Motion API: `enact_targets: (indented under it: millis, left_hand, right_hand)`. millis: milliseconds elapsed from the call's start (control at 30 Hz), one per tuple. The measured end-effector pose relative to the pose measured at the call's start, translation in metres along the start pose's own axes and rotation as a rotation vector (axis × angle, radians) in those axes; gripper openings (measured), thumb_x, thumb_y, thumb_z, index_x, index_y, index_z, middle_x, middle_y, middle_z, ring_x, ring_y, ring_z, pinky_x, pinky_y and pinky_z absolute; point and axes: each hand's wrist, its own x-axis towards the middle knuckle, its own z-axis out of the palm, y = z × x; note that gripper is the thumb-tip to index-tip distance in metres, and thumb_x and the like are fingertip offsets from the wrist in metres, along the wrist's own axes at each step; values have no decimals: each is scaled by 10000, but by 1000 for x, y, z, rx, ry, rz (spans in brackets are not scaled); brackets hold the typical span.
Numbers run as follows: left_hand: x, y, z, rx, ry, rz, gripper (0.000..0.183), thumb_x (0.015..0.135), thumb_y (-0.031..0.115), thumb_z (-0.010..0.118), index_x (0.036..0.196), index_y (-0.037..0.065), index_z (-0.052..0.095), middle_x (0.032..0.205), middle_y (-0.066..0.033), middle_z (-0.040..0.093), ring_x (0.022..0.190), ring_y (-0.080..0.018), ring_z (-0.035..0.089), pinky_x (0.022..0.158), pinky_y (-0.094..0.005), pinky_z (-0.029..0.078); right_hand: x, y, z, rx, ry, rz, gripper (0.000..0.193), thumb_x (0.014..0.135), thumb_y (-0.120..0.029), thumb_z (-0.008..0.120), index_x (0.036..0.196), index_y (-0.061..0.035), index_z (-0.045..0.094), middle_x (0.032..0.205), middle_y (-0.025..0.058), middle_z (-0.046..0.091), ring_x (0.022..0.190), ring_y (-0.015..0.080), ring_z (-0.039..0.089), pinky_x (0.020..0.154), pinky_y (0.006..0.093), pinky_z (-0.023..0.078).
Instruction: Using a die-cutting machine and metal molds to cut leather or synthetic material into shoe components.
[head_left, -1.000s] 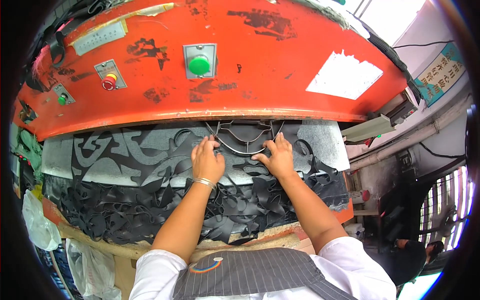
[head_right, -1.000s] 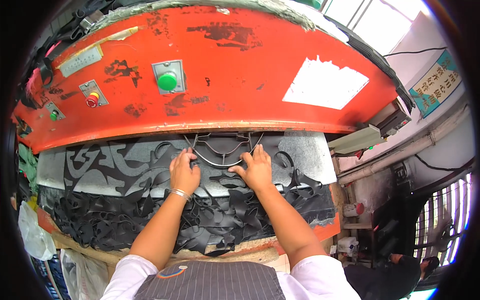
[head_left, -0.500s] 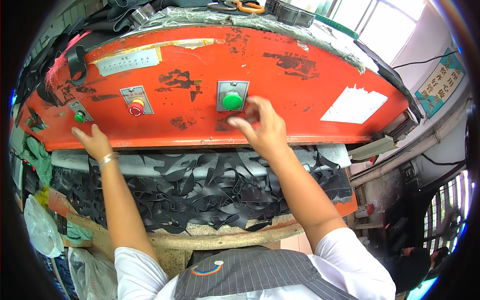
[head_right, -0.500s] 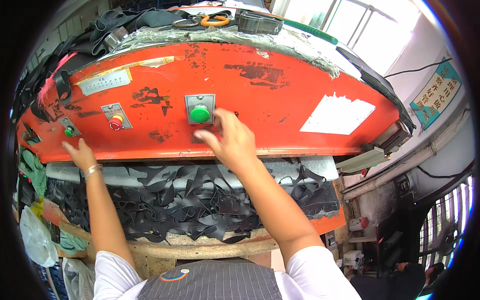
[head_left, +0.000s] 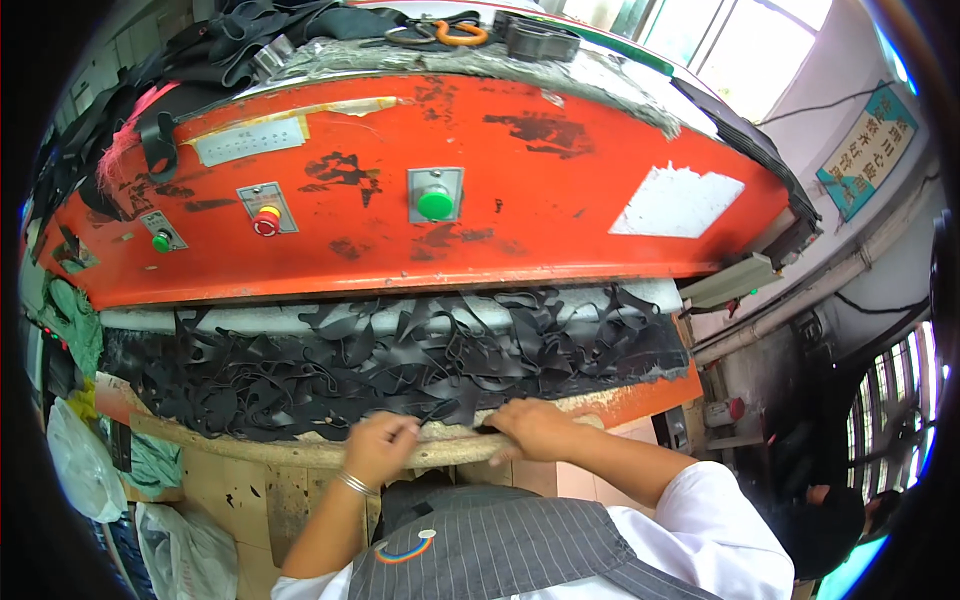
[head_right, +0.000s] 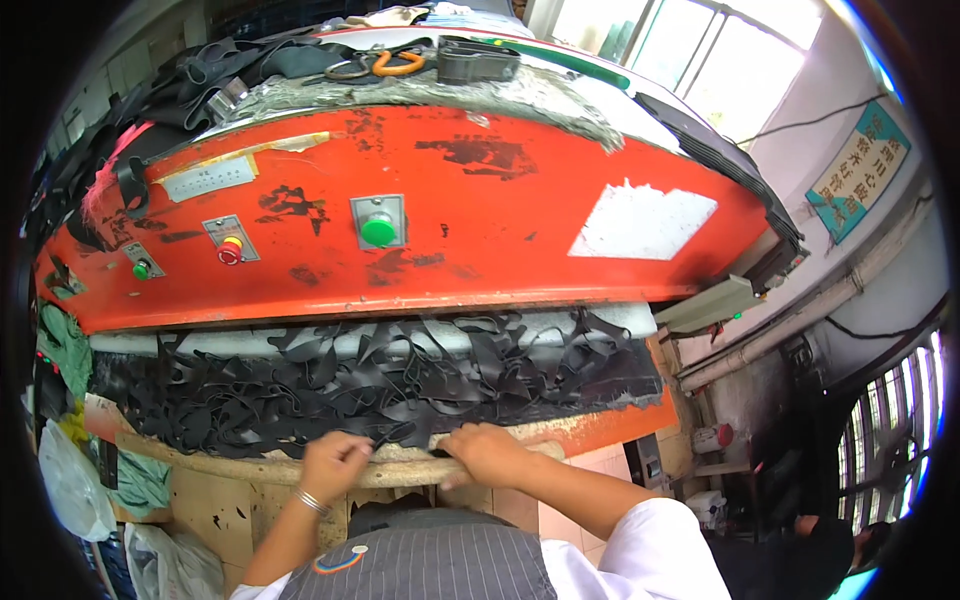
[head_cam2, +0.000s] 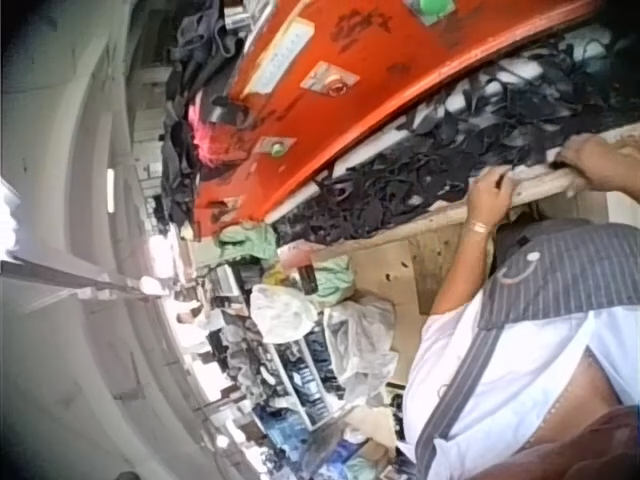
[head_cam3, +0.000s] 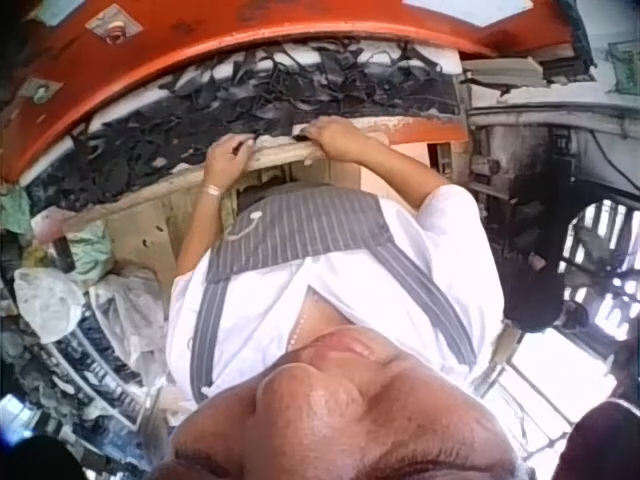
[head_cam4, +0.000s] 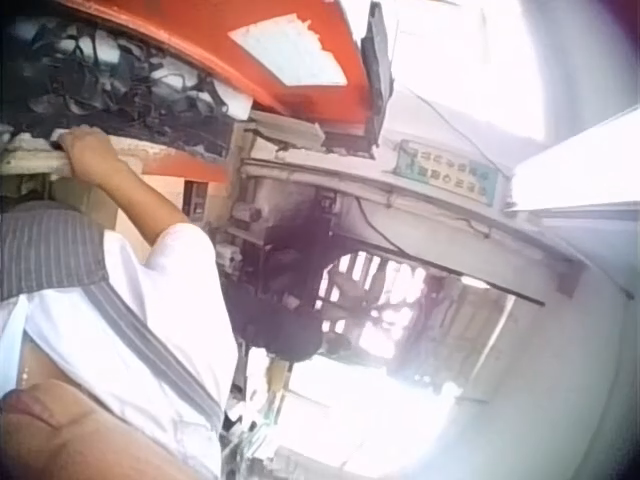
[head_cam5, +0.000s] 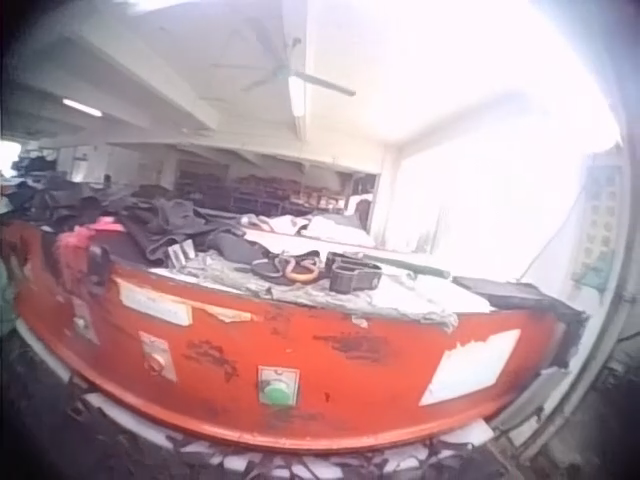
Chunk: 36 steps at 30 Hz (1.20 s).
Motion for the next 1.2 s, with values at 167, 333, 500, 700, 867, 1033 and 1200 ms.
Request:
enact_targets:
  millis: [167,333,500,700,867,1033,1200]
  left_hand:
    - [-17,27,52,247,1,146,177,800,229,665,869,76,723,835,-102,665,819,-304,620,727,-399,503]
    - [-5,29,61,285,47,122,163,766,243,676,806,93,726,800,-85,648,799,-299,609,699,-408,503]
    - [15,22,49,304,-122,46,290,759,354,709,699,72,734,702,-124,665,708,-314,643,696,-397,512]
    - [129,67,54,284,-404,140,323,832,422,638,893,119,732,843,-100,699,795,-282,666,724,-389,525]
    - [196,70,147,381,-308,578,564,855,462,584,1335,174,523,1399,-145,484,1294,-374,428,1058,-538,332]
    - [178,46,184,425,-644,487,631,898,566,481,1444,258,414,1512,-51,377,1442,-309,232,1135,-598,134]
    - [184,43,174,458,-669,458,637,906,585,463,1454,266,401,1528,-41,353,1449,-298,221,1140,-594,124]
  right_hand:
    - [-30,0,41,-102,267,108,554,607,-272,821,1068,-48,611,934,107,595,906,287,592,777,379,499]
    - [-27,7,36,-108,218,153,496,609,-279,818,1001,-48,622,919,100,605,900,285,601,772,378,508]
    - [-13,37,-3,-29,-90,-127,393,728,-337,727,983,-51,638,905,143,657,859,305,657,727,407,535]
    - [103,142,-112,-338,164,-320,185,778,-194,590,904,-73,649,1004,108,657,973,289,637,782,392,529]
    - [238,213,-109,-440,396,-864,127,789,-168,559,808,-74,643,1000,51,625,990,260,616,1010,387,449]
    - [281,241,-113,-372,111,-1051,122,779,-173,563,710,-108,640,826,41,643,914,260,634,1075,427,404]
    - [251,246,-226,-573,529,-994,91,719,-205,600,707,-117,578,770,30,541,835,253,563,822,402,482]
